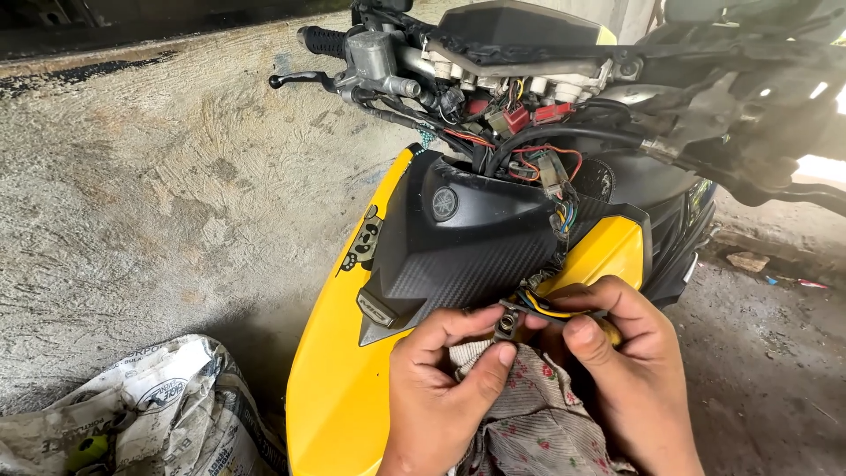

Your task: Repairing and modifying the electrical wiring and switch housing on a motorcycle.

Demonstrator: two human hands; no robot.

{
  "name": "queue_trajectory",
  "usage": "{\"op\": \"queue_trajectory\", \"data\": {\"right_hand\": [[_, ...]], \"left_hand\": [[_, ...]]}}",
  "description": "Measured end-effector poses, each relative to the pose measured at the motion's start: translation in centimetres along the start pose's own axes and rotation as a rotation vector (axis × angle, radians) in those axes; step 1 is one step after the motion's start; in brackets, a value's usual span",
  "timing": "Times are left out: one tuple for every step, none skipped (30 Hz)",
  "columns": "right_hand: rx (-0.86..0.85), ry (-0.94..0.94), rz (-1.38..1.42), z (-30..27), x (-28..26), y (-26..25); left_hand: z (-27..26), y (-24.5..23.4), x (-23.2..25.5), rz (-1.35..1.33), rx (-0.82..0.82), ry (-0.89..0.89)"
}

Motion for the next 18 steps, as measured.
{"op": "queue_trajectory", "data": {"right_hand": [[0.011, 0.013, 0.03, -0.1, 0.1, -0.1], [0.01, 0.012, 0.029, -0.2, 0.5, -0.6], [0.001, 0.011, 0.048, -0.3, 0.9, -1.1], [-0.007, 0.01, 0.067, -0.4, 1.3, -1.5], [-0.008, 0.009, 0.067, -0.3, 1.2, -1.6], [-0.03, -0.001, 0.069, -0.1, 1.2, -1.6], [-0.052, -0.011, 0.07, 0.0, 1.1, -1.6], [-0.052, -0.012, 0.07, 0.2, 0.9, -1.5], [-0.051, 0.006, 0.026, 0.3, 0.7, -1.4], [-0.05, 0.025, -0.019, 0.4, 0.5, -1.4], [-0.05, 0.025, -0.019, 0.5, 0.4, -1.3], [-0.043, 0.04, -0.006, 0.5, 0.4, -1.2], [-0.035, 0.055, 0.006, 0.6, 0.3, -1.1], [-0.036, 0.054, 0.006, 0.6, 0.3, -1.2], [-0.039, 0.056, -0.043, 0.6, 0.2, -1.3], [-0.043, 0.059, -0.093, 0.6, 0.2, -1.3], [-0.043, 0.061, -0.093, 0.6, 0.2, -1.3], [-0.043, 0.06, -0.109, 0.6, 0.1, -1.4]], "left_hand": [[0.0, 0.0, 0.0, 0.003, -0.004, -0.004], [0.0, 0.0, 0.1, 0.003, -0.004, -0.002], [0.0, 0.1, 0.1, 0.018, -0.007, 0.011], [0.0, 0.1, 0.2, 0.034, -0.01, 0.024], [0.1, 0.2, 0.3, 0.034, -0.01, 0.025], [0.1, 0.2, 0.4, 0.05, -0.007, 0.007], [0.1, 0.3, 0.4, 0.065, -0.005, -0.012], [0.1, 0.4, 0.5, 0.065, -0.006, -0.011], [0.2, 0.4, 0.6, 0.031, -0.028, -0.001], [0.2, 0.5, 0.6, -0.004, -0.051, 0.007], [0.2, 0.6, 0.6, -0.005, -0.051, 0.007], [0.2, 0.6, 0.7, 0.029, -0.037, 0.039], [0.3, 0.7, 0.8, 0.062, -0.022, 0.07], [0.2, 0.8, 0.9, 0.062, -0.022, 0.071], [0.2, 0.9, 1.0, 0.048, -0.029, 0.057], [0.1, 1.0, 1.1, 0.034, -0.035, 0.043], [0.1, 1.1, 1.4, 0.034, -0.035, 0.042], [0.1, 1.1, 1.6, 0.051, -0.009, -0.029]]}}
Point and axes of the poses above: each hand's wrist, its own z-axis towards the middle knuckle, its own y-axis out of the palm, x = y × z, the point moved 1 cm from there along z, towards the middle knuckle, and after that the axes turned 11 degrees about -y, right-handed, at the moved point
